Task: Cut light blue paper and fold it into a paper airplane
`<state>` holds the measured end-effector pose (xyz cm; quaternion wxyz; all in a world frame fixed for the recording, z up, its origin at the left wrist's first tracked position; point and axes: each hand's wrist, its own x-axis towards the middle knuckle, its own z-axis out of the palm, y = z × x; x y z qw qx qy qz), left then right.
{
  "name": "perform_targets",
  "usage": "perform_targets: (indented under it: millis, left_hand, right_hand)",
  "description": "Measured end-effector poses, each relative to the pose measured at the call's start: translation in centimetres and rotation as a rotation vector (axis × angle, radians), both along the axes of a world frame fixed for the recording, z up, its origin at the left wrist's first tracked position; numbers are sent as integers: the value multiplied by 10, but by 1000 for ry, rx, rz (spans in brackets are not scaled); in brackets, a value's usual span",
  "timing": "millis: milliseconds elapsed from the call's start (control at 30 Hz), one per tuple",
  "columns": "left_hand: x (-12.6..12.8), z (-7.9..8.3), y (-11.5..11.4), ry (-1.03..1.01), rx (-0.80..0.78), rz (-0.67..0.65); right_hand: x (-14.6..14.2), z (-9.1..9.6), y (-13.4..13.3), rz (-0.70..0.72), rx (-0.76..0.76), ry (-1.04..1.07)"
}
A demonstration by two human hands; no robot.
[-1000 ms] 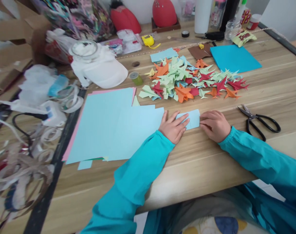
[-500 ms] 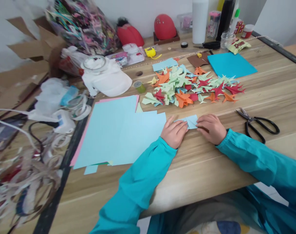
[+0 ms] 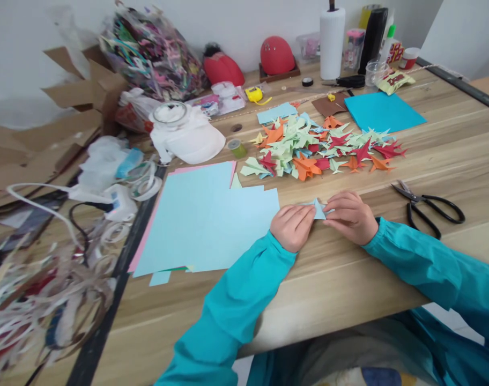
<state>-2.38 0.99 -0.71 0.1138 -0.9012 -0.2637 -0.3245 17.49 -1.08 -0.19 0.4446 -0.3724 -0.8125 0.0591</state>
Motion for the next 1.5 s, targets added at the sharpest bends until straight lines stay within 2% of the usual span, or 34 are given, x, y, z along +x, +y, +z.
perform_targets:
  millis: [100,333,633,967,1133,1367,1500]
  left_hand:
    - [1,4,-1,-9,42,17]
    - [4,2,-1,-110,25,-113]
    - [4,1,-2,-107,31,-118]
    - [3,3,-4,-83,26,-121]
    - [3,3,-3,-86,61,-102]
    - [6,2,-4,-93,79,-116]
    - [6,2,-4,-82,75,-126]
  right_hand:
    - [-2,3,-1,-5,-29,52]
    - [-2,2,-2,22,15,74]
    - [-5,4,-3,105,-77,189]
    - [-4,8,-5,130,-84,275]
    - [-3,6,-5,110,-100,209]
    - [-6,1,-3,100,-7,143]
    - [-5,2,-2,112,-40,144]
